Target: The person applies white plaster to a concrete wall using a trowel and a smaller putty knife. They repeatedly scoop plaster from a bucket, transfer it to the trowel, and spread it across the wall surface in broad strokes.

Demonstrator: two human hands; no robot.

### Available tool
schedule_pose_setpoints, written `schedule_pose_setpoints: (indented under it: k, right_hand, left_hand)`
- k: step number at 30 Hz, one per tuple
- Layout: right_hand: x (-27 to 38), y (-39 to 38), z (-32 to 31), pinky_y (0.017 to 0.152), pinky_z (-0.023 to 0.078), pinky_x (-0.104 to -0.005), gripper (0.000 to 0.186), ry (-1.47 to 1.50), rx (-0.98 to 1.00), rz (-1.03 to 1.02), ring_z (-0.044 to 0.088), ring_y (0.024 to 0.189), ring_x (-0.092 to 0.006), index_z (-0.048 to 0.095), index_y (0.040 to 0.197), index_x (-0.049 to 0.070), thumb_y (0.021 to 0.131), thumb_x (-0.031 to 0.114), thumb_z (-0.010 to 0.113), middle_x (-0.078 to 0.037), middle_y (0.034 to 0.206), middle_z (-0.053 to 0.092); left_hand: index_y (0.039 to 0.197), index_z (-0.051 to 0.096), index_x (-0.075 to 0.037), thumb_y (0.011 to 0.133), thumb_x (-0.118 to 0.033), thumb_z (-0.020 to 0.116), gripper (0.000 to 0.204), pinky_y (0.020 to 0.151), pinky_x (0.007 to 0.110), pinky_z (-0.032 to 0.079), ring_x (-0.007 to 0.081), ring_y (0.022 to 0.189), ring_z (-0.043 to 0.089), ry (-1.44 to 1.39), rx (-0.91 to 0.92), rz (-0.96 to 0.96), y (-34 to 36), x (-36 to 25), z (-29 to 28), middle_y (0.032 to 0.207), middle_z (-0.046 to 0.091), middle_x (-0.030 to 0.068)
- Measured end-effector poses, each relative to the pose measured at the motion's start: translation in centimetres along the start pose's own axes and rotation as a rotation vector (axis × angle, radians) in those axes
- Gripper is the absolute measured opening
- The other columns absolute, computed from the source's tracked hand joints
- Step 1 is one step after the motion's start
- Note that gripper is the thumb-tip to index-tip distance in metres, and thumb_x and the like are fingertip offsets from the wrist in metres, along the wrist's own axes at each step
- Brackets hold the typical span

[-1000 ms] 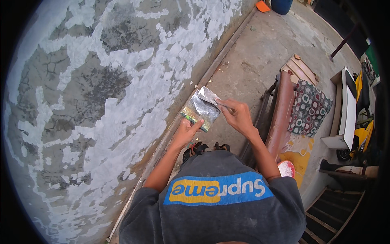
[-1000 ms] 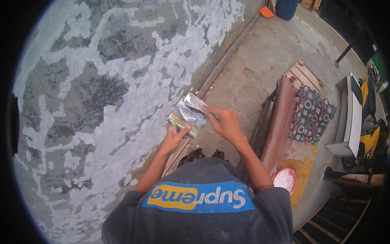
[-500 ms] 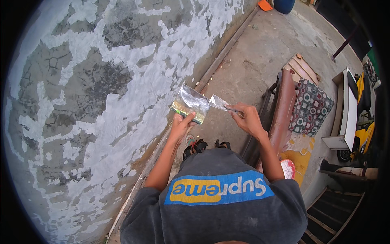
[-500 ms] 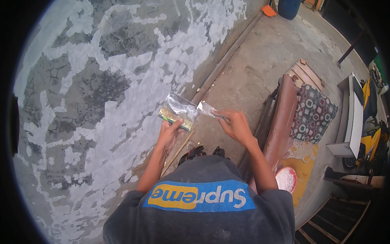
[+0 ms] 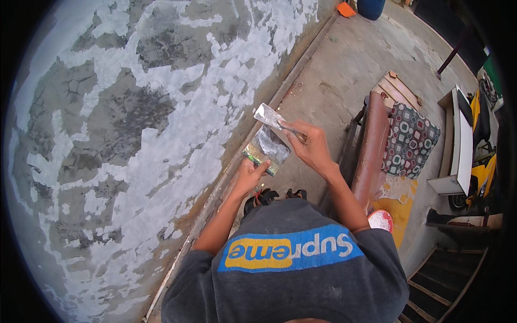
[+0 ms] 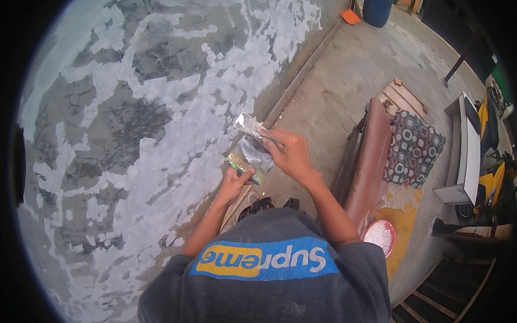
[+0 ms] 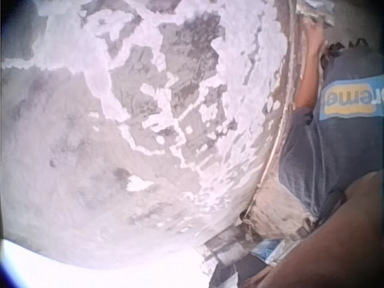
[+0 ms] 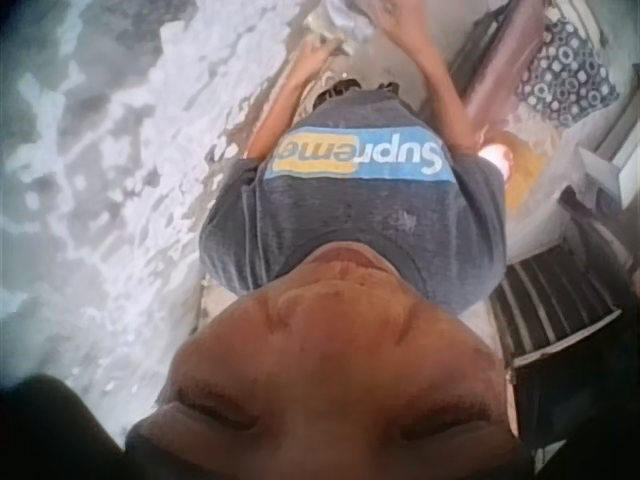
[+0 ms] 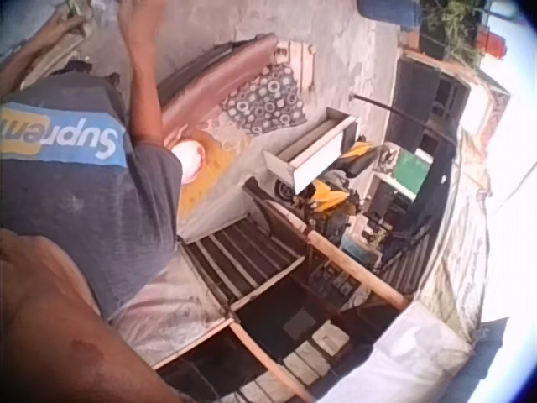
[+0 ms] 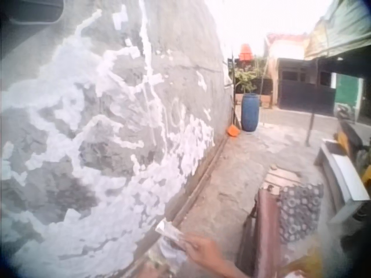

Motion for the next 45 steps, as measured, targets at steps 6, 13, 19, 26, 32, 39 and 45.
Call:
schedule_pose_setpoints:
  k: [6,13,19,26,32,39,45]
  right_hand:
    - [-2.1,-3.8,-2.3,0.058,0.043,-0.0294,0.025,-0.127,0.158,0.112,0.052,0.060,-0.0162,0.070,0.107,0.005,0.083,0.005,0.066,-0.013,0.081,0.065]
    - [-0.8,-3.1,0.4,0.058,0.044,-0.0299,0.023,-0.052,0.034,0.042,0.055,0.061,-0.0191,0.070,0.106,0.004,0.084,0.003,0.066,-0.014,0.084,0.067]
    - [-1.5,-2.4,-0.6,0.058,0.044,-0.0307,0.023,0.000,-0.024,-0.070,0.057,0.062,-0.0210,0.071,0.106,0.005,0.084,0.004,0.066,-0.013,0.085,0.068]
    - [-1.7,-3.6,0.6,0.060,0.045,-0.0280,0.023,-0.042,0.051,0.052,0.059,0.065,-0.0191,0.071,0.107,0.006,0.084,0.006,0.067,-0.013,0.086,0.068]
    - [-0.6,-1.9,0.7,0.063,0.046,-0.0265,0.023,0.087,-0.085,0.017,0.058,0.071,-0.0100,0.070,0.109,0.004,0.086,0.007,0.066,-0.011,0.091,0.071]
    - [-2.5,-4.9,-1.1,0.064,0.044,-0.0226,0.024,0.137,0.027,0.206,0.052,0.074,-0.0041,0.069,0.110,0.003,0.087,0.006,0.066,-0.006,0.090,0.070]
    - [-1.0,-5.9,0.6,0.064,0.042,-0.0210,0.026,0.178,0.038,0.241,0.051,0.075,-0.0037,0.067,0.114,0.001,0.089,0.006,0.065,-0.002,0.092,0.067]
  left_hand:
    - [0.121,0.052,-0.001,0.089,-0.015,0.066,0.038,0.074,0.029,0.056,0.0154,0.093,0.065,-0.299,-0.076,0.050,-0.4,-1.5,-1.3,0.108,0.064,0.0085]
    - [0.109,0.058,0.000,0.090,-0.016,0.065,0.026,0.072,0.028,0.054,0.0114,0.085,0.062,0.142,-0.064,0.045,0.3,1.6,-0.9,0.096,0.064,0.0057]
    - [0.090,0.061,0.001,0.091,-0.017,0.065,0.019,0.056,0.025,0.046,0.0061,0.065,0.053,0.219,-0.228,0.165,1.2,3.0,-2.1,0.076,0.060,-0.0004]
    - [0.061,0.052,-0.003,0.088,-0.021,0.068,0.037,0.043,0.029,0.025,0.0052,0.049,0.033,0.332,-0.150,0.147,-1.3,-2.7,0.2,0.053,0.040,-0.0083]
    - [0.091,0.063,-0.001,0.089,-0.011,0.062,0.011,0.058,0.030,0.043,0.0137,0.062,0.055,0.685,-0.176,0.252,-1.0,-1.3,0.1,0.074,0.061,0.0074]
    - [0.133,0.056,-0.019,0.078,0.007,0.056,0.061,0.110,0.050,0.024,0.0320,0.129,0.044,0.907,-0.551,0.689,-1.0,-4.5,-1.8,0.141,0.049,0.0094]
    - [0.133,0.057,-0.020,0.076,0.007,0.054,0.063,0.113,0.052,0.020,0.0313,0.134,0.040,0.984,-0.604,0.699,-1.1,-3.9,-1.1,0.144,0.047,0.0077]
Point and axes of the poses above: each hand's wrist, its own y-axis towards the middle knuckle, its own z-axis out of the palm, x = y × z, the point moved 1 cm from there along y, towards the middle knuckle
